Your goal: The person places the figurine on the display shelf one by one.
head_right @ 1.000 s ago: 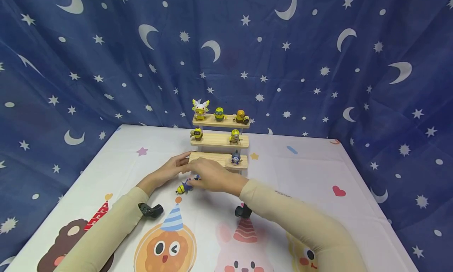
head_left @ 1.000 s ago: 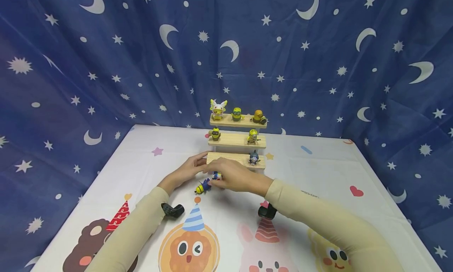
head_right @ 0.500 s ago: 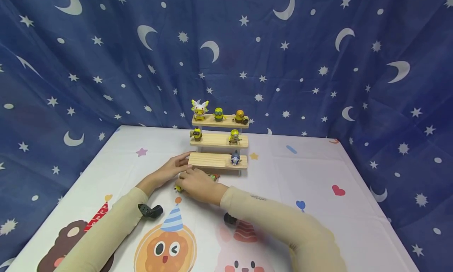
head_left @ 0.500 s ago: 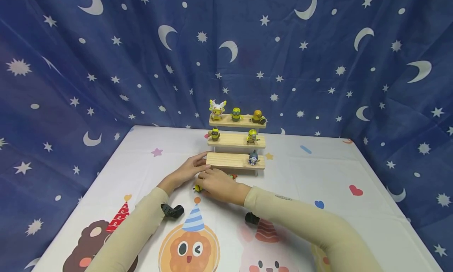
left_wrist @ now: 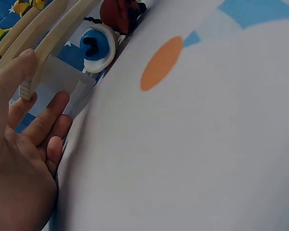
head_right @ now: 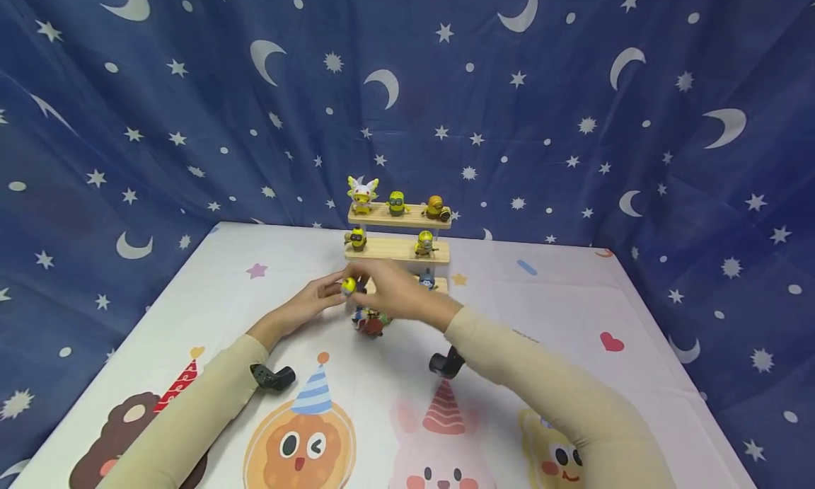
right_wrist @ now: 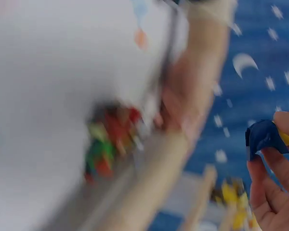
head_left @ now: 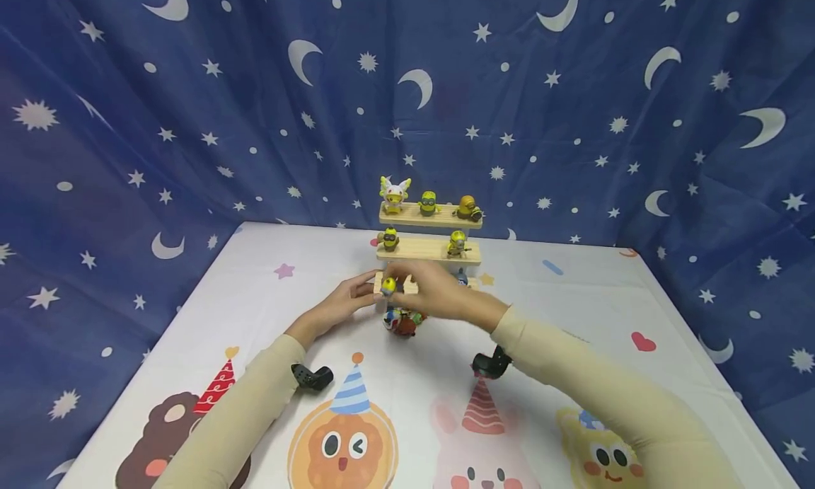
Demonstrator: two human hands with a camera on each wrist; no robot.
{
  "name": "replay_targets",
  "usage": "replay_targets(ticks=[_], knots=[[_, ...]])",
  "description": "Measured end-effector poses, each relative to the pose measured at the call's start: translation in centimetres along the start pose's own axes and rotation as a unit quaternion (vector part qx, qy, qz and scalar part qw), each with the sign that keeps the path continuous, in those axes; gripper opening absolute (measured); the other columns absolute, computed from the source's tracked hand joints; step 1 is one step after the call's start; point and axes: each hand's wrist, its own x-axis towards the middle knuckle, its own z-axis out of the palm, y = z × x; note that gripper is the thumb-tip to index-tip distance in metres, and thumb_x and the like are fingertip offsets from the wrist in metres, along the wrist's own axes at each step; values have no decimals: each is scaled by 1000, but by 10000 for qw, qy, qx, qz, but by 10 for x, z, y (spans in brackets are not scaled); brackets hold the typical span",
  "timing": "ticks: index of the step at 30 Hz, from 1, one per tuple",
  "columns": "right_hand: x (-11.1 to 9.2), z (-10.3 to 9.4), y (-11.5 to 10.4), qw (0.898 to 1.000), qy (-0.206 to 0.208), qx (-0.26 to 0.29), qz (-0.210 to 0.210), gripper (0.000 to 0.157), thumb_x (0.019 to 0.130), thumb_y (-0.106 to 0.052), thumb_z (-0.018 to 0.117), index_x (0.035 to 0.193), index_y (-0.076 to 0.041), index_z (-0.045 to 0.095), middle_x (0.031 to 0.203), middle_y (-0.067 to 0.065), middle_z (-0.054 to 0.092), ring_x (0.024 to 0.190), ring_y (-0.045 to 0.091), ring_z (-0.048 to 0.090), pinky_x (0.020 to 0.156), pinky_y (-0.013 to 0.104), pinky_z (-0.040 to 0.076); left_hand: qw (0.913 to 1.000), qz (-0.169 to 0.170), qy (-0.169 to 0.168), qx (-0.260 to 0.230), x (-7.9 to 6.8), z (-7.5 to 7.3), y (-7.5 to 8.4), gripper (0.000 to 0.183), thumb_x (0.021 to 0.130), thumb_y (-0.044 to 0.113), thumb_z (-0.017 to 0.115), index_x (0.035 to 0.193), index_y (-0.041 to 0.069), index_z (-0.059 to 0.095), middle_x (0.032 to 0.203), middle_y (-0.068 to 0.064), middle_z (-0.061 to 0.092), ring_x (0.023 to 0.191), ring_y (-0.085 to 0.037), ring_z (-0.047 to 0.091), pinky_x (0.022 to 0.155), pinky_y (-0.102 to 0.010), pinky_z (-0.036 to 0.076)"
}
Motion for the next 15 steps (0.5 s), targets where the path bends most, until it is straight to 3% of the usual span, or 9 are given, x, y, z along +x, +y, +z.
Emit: replay_targets(ticks=[2,6,15], knots=[[3,-21,7,9989,299,275,232,27,93,-14,73,119,-6,68,116,7,71,103,21,68,94,42,56,10000,-38,18,-9,1,0,1,74,103,30,60,163,15,19,156,-21,46,145,-36,46,122,-55,32],[12,-48,23,9947,692,329,680,31,91,-13,75,120,-3,69,121,13,70,107,28,68,101,49,52,9998,-159,102,-30,2,-1,0,75,103,30,61,163,16,20,156,-21,45,144,-36,46,123,-54,32],[29,-61,45,9908,629,-306,1160,35,92,-14,74,125,-7,66,127,12,68,118,29,64,104,47,51,9999,-92,73,116,2,1,-1,76,103,33,60,163,14,19,155,-23,46,145,-38,45,123,-58,28]])
